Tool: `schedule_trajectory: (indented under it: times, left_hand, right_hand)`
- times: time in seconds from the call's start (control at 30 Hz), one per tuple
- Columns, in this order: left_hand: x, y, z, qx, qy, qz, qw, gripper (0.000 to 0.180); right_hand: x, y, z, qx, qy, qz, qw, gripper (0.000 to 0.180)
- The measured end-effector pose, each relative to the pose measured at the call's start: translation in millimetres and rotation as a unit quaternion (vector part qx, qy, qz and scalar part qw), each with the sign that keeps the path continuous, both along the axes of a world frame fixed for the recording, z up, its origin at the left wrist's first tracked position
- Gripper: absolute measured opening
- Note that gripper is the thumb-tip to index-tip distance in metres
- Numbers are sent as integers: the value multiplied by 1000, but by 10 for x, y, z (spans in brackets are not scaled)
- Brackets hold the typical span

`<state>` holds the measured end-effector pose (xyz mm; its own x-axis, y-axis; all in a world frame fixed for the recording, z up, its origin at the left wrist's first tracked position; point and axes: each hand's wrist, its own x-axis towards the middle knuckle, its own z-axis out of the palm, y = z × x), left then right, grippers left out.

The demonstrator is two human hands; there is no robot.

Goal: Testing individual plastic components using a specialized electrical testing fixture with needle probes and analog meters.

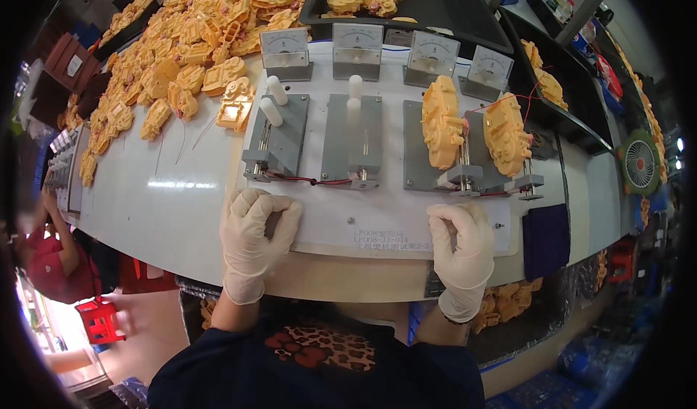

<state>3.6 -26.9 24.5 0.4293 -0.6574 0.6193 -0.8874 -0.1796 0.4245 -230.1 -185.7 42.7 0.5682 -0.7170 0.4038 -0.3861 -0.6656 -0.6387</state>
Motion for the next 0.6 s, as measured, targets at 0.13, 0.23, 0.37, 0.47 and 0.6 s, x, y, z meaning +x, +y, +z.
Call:
schedule_trajectory:
  times: [0.13,0.23,0.37,0.47,0.6]
  left_hand:
    - [4,-3,-1,-2,-4,0,1000,20]
    - [-3,-2,-5,0,-2,1,1000,21]
    - [-3,-8,-25,-4,-6,3,1000,22]
    - [-4,-6,-18,-4,-2,2,1000,22]
    - [0,-22,-18,-10,-8,0,1000,22]
  right_hand:
    - [7,1,-7,3,-4,-2,1000,10]
    - [4,-1,-19,0,-2,-5,1000,11]
    - [0,-4,-28,0,-4,-5,1000,11]
    - [1,-5,-23,7,-4,-3,1000,11]
    - [-5,-15,-32,-4,5,-7,1000,11]
